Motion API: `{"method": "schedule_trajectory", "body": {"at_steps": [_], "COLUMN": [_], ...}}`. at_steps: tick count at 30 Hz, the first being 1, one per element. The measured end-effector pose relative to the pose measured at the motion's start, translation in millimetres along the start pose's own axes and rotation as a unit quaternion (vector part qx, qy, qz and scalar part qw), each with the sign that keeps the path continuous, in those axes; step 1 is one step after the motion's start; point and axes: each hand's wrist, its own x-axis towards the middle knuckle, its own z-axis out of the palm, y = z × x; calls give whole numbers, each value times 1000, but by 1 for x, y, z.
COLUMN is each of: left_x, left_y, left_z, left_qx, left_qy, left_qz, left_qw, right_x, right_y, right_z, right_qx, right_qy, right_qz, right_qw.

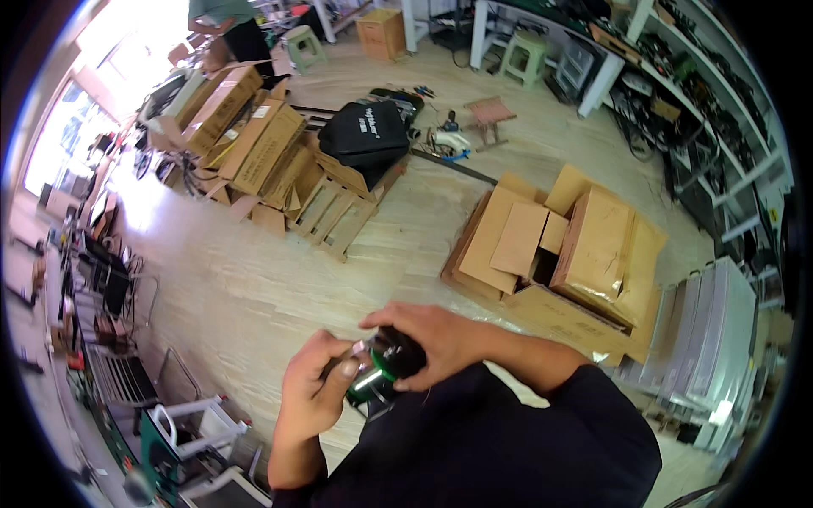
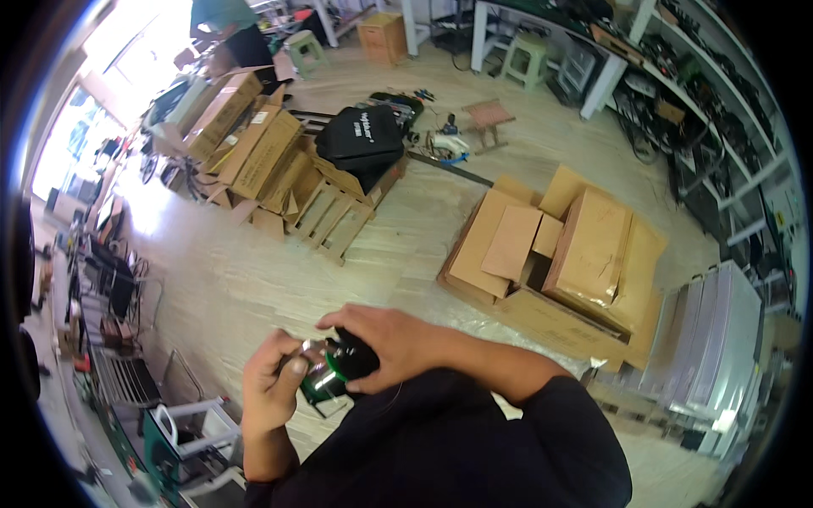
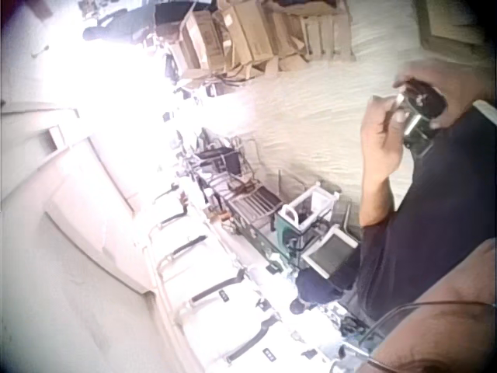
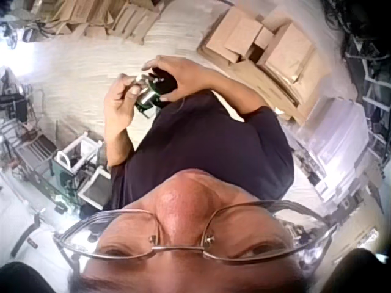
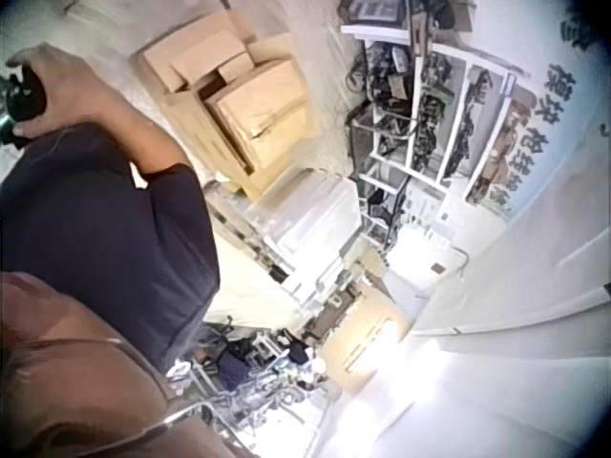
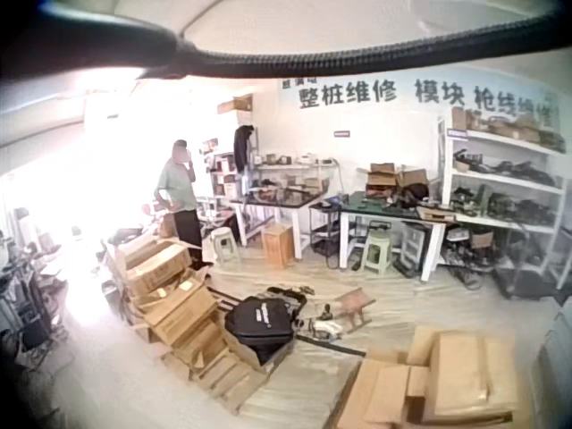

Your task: The person prepares wires by stripping insulation with a hand tool and then solders the wire ends while being assisted by others at a workbench.

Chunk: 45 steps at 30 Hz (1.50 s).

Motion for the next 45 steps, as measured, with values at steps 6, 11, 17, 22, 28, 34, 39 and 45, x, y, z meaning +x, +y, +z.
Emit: {"method": "schedule_trajectory", "body": {"at_steps": [6,11,17,22,28,34,39,45], "left_x": [198,335,501,629,776,914,1010,1099], "left_y": [-37,-68,-67,-76,-97,-117,-108,-114], "left_z": [-52,-61,-52,-34,3,55,115,204], "left_qx": [34,-62,-18,-70,-86,-156,-106,-128], "left_qy": [-140,-217,-284,-291,-324,-411,-448,-432], "left_qz": [13,-19,28,8,62,49,84,33], "left_qw": [990,974,958,954,940,897,884,892], "right_x": [80,122,168,205,229,231,218,176], "right_y": [65,113,182,228,288,337,366,418], "right_z": [-83,-161,-279,-379,-494,-599,-685,-789], "right_qx": [-38,-1,-21,-61,-76,-60,-79,-65], "right_qy": [109,181,235,250,282,295,357,375], "right_qz": [132,116,111,169,153,215,295,237], "right_qw": [984,977,965,951,944,929,883,894]}}
